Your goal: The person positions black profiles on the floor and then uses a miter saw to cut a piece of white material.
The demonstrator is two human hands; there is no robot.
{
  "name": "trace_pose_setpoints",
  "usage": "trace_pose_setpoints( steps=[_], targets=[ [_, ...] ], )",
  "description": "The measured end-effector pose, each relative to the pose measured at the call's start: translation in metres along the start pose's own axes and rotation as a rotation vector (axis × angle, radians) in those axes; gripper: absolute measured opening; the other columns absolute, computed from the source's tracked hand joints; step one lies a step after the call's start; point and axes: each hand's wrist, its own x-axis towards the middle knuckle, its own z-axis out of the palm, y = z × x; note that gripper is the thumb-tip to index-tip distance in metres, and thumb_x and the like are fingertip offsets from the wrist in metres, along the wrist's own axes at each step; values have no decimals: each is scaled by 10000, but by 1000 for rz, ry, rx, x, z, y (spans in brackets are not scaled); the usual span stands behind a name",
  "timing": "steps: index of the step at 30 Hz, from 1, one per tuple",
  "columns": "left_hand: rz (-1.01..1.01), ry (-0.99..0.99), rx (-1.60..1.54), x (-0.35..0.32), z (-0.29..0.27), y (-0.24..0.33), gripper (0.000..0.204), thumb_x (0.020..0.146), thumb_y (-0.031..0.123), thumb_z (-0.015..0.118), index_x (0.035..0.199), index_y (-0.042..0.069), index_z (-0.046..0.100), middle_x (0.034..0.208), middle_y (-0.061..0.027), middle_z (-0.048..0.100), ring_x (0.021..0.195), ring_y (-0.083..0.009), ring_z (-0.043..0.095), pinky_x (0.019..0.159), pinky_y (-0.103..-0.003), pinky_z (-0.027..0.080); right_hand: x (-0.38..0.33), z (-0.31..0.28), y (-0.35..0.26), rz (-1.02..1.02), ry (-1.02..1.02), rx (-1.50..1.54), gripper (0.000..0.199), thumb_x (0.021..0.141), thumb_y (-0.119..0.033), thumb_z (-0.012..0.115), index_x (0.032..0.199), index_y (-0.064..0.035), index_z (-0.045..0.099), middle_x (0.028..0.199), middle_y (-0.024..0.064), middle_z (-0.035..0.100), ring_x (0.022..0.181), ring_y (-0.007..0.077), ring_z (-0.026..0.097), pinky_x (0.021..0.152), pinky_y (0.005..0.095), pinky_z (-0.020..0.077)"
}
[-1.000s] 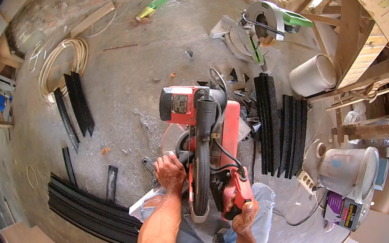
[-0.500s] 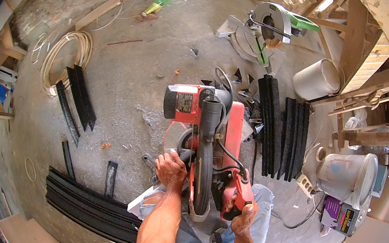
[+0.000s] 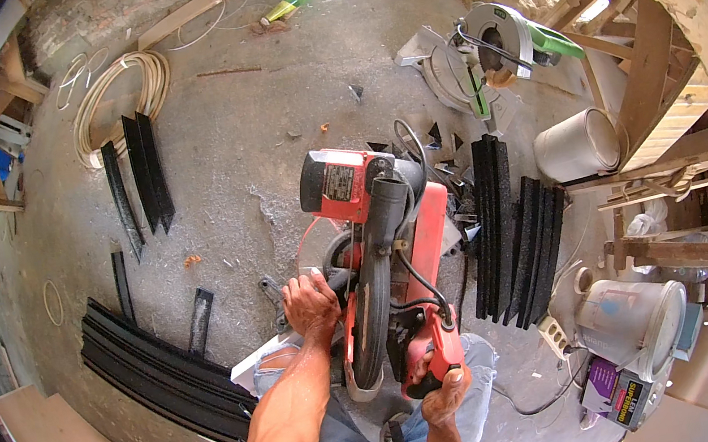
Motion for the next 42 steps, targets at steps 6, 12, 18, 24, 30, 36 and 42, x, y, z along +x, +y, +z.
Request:
trace_pose_setpoints(
  steps=[6,12,18,24,30,36,42],
  targets=[
    [-3,-1,3,0,0,0,441,1006,386,434,910,24,665,1001,-169,630,1042,-349,586,927,-462,450,-2,-1,3,0,5,7,822,914,-755,489,1017,54,595,705,80,589,591,156,574,535,278,478],
    [-8,-19,-1,0,-4,1,441,1006,388,435,915,24,666,1013,-170,630,1051,-347,584,936,-461,448,0,3,-3,4,0,4,822,908,-756,501,1013,55,593,708,86,591,591,161,574,537,282,481],
    [-6,-9,-4,0,-1,0,441,1004,385,438,922,19,669,1013,-168,632,1049,-348,586,935,-462,450,0,2,-2,11,11,18,816,907,-751,511,1004,55,595,708,88,592,589,160,575,537,281,481],
    [-8,-14,-7,0,-3,1,444,1004,388,440,921,17,670,1015,-167,633,1052,-348,586,939,-460,449,-1,2,0,3,18,3,819,903,-755,513,994,55,596,707,86,590,592,159,576,534,279,479],
    [18,64,-28,0,0,1,413,1003,348,457,859,12,651,958,-184,623,1001,-377,587,890,-489,461,0,4,-3,-11,3,-5,819,906,-756,504,986,54,595,704,84,588,588,159,573,531,279,475],
    [-13,2,-6,0,0,1,452,1007,399,433,909,26,669,1006,-163,631,1041,-345,584,930,-458,444,1,4,-3,-15,-1,-13,799,925,-737,489,982,53,594,696,82,584,590,158,572,532,279,474],
    [-10,-11,-7,1,-1,-1,435,1003,388,442,914,25,665,1008,-162,629,1044,-343,583,929,-455,448,0,3,-1,-13,1,-1,801,929,-733,486,1011,58,592,701,85,587,585,157,571,532,278,476]
  ],
)
